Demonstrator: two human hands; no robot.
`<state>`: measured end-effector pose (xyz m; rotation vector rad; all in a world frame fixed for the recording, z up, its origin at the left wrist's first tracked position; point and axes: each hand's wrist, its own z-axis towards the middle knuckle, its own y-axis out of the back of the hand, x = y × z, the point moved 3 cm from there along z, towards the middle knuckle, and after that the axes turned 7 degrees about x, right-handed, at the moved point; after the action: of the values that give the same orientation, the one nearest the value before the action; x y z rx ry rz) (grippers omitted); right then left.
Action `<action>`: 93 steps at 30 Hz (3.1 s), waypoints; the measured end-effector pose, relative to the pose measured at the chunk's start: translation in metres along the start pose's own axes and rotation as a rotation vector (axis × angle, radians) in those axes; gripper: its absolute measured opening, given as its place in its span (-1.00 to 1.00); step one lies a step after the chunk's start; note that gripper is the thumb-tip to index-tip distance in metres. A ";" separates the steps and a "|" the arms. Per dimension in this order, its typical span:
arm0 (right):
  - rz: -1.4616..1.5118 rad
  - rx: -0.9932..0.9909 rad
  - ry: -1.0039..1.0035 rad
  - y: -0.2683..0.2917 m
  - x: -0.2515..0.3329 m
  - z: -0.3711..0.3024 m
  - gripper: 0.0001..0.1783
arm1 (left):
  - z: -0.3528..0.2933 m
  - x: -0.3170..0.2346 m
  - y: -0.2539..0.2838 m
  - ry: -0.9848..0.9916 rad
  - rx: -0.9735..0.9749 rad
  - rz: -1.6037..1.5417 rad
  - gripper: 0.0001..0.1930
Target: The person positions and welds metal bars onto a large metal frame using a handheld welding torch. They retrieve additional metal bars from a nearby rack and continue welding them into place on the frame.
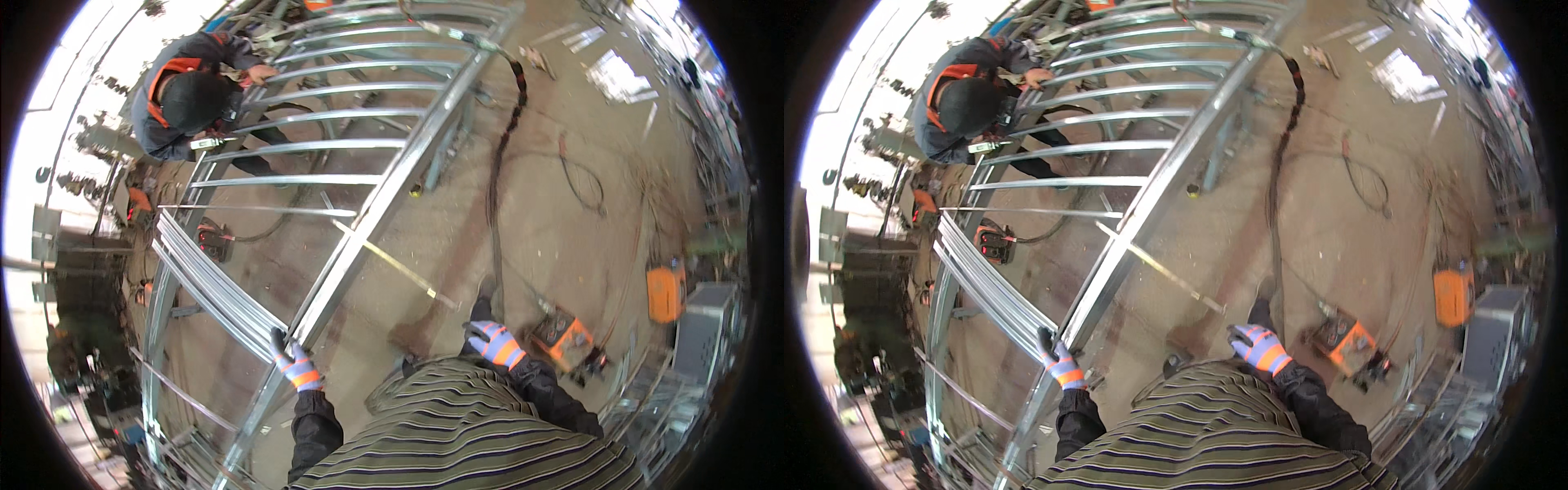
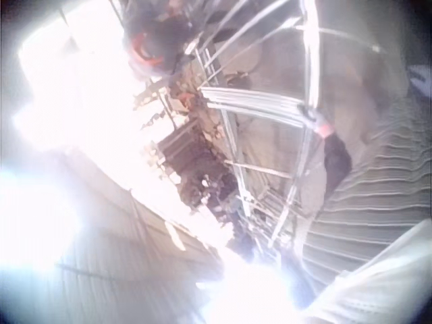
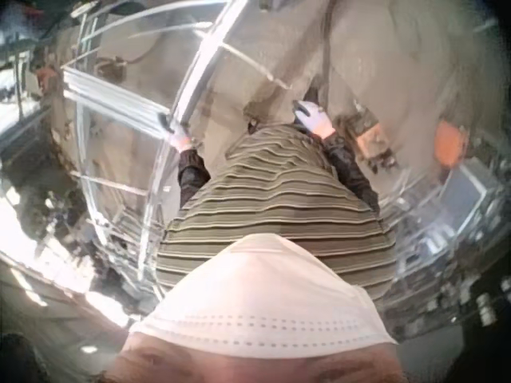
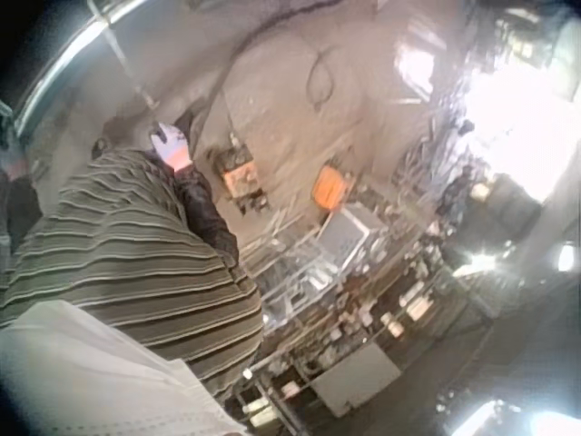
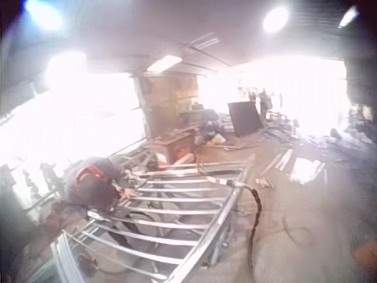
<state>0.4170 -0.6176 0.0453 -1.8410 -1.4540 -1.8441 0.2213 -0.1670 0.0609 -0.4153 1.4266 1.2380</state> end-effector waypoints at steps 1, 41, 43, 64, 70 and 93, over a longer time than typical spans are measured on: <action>-0.118 0.066 0.052 0.020 -0.011 0.011 -0.57 | 0.004 -0.009 -0.032 0.062 0.019 -0.025 -0.41; -1.024 0.202 -0.088 0.257 0.098 0.821 0.22 | 0.128 -0.029 -0.225 1.148 0.009 0.947 -0.54; -1.117 0.248 -0.133 0.255 0.099 0.827 0.25 | 0.124 -0.030 -0.225 1.159 0.034 0.928 -0.59; -1.399 0.217 -0.132 0.240 0.078 0.862 -0.14 | 0.104 0.003 -0.204 1.061 -0.168 0.857 -0.49; -1.502 0.334 -0.353 0.230 0.073 0.889 -0.02 | 0.104 -0.002 -0.208 0.993 -0.233 0.856 -0.61; -1.512 0.327 -0.449 0.205 0.110 0.898 0.14 | 0.112 -0.011 -0.203 1.095 -0.020 0.873 -0.67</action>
<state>1.1457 -0.0435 0.0348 -0.8795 -3.6058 -1.1984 0.4458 -0.1552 0.0041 -0.5383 2.7138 1.8202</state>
